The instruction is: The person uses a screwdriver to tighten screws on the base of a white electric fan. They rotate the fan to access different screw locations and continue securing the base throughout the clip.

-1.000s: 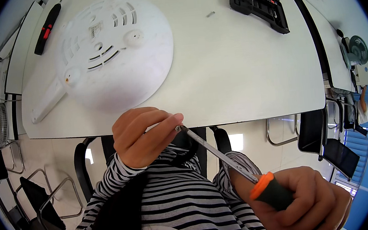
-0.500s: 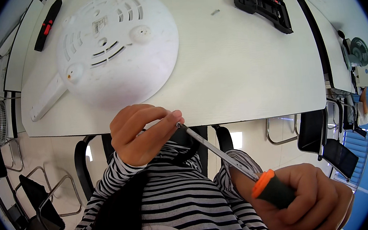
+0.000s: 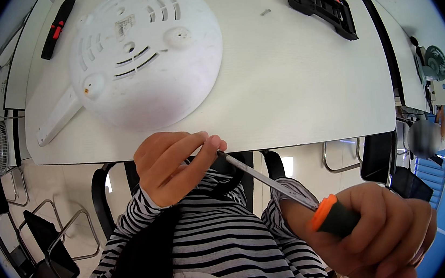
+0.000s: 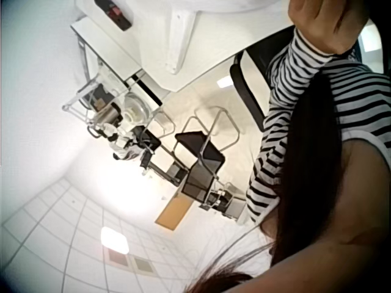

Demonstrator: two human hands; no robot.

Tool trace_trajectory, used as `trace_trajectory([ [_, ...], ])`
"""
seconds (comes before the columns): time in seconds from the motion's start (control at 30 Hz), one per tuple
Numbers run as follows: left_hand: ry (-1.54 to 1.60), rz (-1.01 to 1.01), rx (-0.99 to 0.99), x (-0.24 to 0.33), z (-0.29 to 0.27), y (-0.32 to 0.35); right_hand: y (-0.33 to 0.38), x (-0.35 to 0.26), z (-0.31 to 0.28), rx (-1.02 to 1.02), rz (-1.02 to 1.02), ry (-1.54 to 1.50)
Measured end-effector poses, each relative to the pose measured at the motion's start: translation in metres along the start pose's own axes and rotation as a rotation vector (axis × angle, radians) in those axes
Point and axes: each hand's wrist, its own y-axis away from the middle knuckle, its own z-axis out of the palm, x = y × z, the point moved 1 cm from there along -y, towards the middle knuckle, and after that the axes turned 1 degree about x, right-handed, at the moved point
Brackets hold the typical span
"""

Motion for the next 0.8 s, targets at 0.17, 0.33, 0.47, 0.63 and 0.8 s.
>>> trace_trajectory([
  [0.17, -0.062, 0.016, 0.036, -0.006, -0.004, 0.003, 0.002, 0.000, -0.005, 0.038, -0.034, 0.693],
  [0.33, -0.080, -0.041, 0.055, -0.014, -0.017, 0.009, 0.001, -0.015, -0.021, -0.270, 0.301, 1.171],
  [0.47, -0.121, -0.068, 0.035, -0.015, -0.025, 0.009, -0.005, -0.008, -0.025, -0.153, 0.217, 1.078],
  [0.63, -0.296, -0.151, -0.012, -0.038, -0.052, 0.020, -0.022, 0.009, -0.023, 0.020, 0.076, 0.990],
  [0.8, -0.446, -0.314, -0.084, -0.073, -0.093, 0.057, -0.053, 0.022, -0.024, -0.194, 0.218, 0.895],
])
